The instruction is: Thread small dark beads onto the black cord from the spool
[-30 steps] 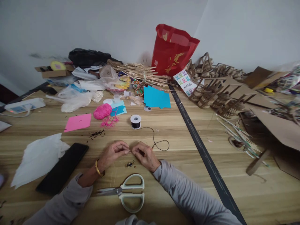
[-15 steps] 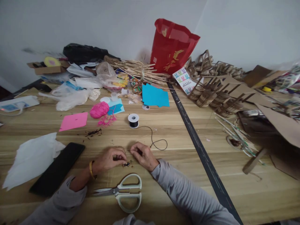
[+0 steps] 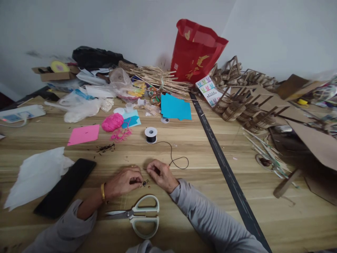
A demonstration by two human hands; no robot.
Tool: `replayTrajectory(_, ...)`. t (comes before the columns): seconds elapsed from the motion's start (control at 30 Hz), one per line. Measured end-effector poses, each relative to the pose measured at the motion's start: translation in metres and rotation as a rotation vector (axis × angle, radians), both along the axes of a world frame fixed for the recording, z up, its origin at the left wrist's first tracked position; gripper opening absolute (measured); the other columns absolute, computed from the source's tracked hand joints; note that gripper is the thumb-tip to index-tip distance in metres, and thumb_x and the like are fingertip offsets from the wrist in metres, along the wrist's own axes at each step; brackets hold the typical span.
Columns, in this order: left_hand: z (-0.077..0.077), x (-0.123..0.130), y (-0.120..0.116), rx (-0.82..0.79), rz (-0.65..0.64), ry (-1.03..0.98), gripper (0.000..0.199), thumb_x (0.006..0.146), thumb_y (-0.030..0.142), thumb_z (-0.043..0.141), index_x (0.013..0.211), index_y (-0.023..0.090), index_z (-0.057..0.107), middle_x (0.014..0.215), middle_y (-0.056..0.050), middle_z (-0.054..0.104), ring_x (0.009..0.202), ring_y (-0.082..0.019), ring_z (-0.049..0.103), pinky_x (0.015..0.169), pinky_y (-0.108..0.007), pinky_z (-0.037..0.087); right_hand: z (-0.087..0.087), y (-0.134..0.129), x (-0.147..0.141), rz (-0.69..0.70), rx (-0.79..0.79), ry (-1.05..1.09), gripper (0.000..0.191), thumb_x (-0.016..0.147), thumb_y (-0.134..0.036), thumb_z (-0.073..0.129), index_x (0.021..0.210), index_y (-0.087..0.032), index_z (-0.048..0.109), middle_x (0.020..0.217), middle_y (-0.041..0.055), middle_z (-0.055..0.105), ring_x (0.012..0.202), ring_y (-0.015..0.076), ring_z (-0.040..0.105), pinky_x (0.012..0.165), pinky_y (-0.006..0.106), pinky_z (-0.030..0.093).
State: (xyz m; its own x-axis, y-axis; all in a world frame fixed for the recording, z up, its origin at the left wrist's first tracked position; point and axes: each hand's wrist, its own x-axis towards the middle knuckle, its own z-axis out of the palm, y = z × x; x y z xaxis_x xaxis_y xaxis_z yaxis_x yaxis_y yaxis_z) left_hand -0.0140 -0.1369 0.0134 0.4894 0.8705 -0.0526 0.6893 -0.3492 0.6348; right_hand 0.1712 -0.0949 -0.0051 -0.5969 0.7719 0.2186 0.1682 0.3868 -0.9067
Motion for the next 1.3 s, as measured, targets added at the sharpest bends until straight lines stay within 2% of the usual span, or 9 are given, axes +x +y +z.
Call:
replayTrajectory(0.5,0.004,0.005,-0.003,-0.004,-0.001,-0.006,0.012,0.073,0.012,0.056,0.071,0.016,0.067,0.073,-0.004,0.063,0.073,-0.017,0.056,0.068,-0.026,0.04,0.0,0.0,-0.001,-0.011,0.0,-0.007,0.017,0.085,-0.029,0.051,0.079,-0.014,0.055,0.072,0.003,0.056,0.065,0.0122,0.05,0.061,0.023,0.041)
replayTrajectory(0.63,0.001,0.003,-0.001,-0.051,0.048,-0.128,0.01,0.073,0.014,0.058,0.068,0.016,0.066,0.069,-0.003,0.062,0.066,-0.014,0.055,0.062,-0.023,0.041,0.0,0.0,-0.001,-0.011,-0.002,-0.003,0.018,0.086,-0.03,0.05,0.079,-0.014,0.055,0.072,0.0023,0.055,0.064,0.0116,0.049,0.06,0.022,0.04)
replayTrajectory(0.77,-0.007,0.001,0.002,-0.164,0.156,-0.33,0.009,0.072,0.019,0.058,0.07,0.013,0.065,0.064,-0.002,0.061,0.057,-0.011,0.052,0.053,-0.02,0.04,0.0,0.0,-0.001,-0.008,-0.033,0.002,0.019,0.086,-0.032,0.05,0.08,-0.014,0.054,0.07,0.0014,0.053,0.062,0.0107,0.048,0.058,0.021,0.039)
replayTrajectory(0.9,-0.016,0.0,0.007,-0.272,0.255,-0.509,0.012,0.071,0.021,0.06,0.074,0.011,0.066,0.068,-0.004,0.066,0.06,-0.012,0.056,0.058,-0.022,0.045,0.001,0.0,-0.001,0.004,-0.054,0.013,0.02,0.087,-0.031,0.048,0.08,-0.014,0.053,0.069,0.0008,0.051,0.061,0.0101,0.046,0.057,0.021,0.038)
replayTrajectory(1.0,-0.021,-0.002,0.01,-0.285,0.278,-0.595,0.012,0.069,0.021,0.063,0.075,0.011,0.066,0.072,-0.005,0.068,0.066,-0.014,0.059,0.063,-0.023,0.047,0.001,0.0,-0.001,0.003,-0.057,0.012,0.02,0.088,-0.032,0.048,0.079,-0.014,0.052,0.068,0.0006,0.05,0.06,0.0102,0.045,0.056,0.021,0.038)
replayTrajectory(1.3,-0.026,-0.007,0.014,-0.283,0.317,-0.7,0.015,0.068,0.021,0.065,0.077,0.01,0.067,0.072,-0.006,0.069,0.065,-0.013,0.06,0.06,-0.023,0.047,-0.002,-0.001,-0.001,0.003,-0.047,-0.001,0.02,0.087,-0.032,0.048,0.08,-0.014,0.053,0.07,0.0013,0.052,0.063,0.0111,0.047,0.058,0.022,0.039)
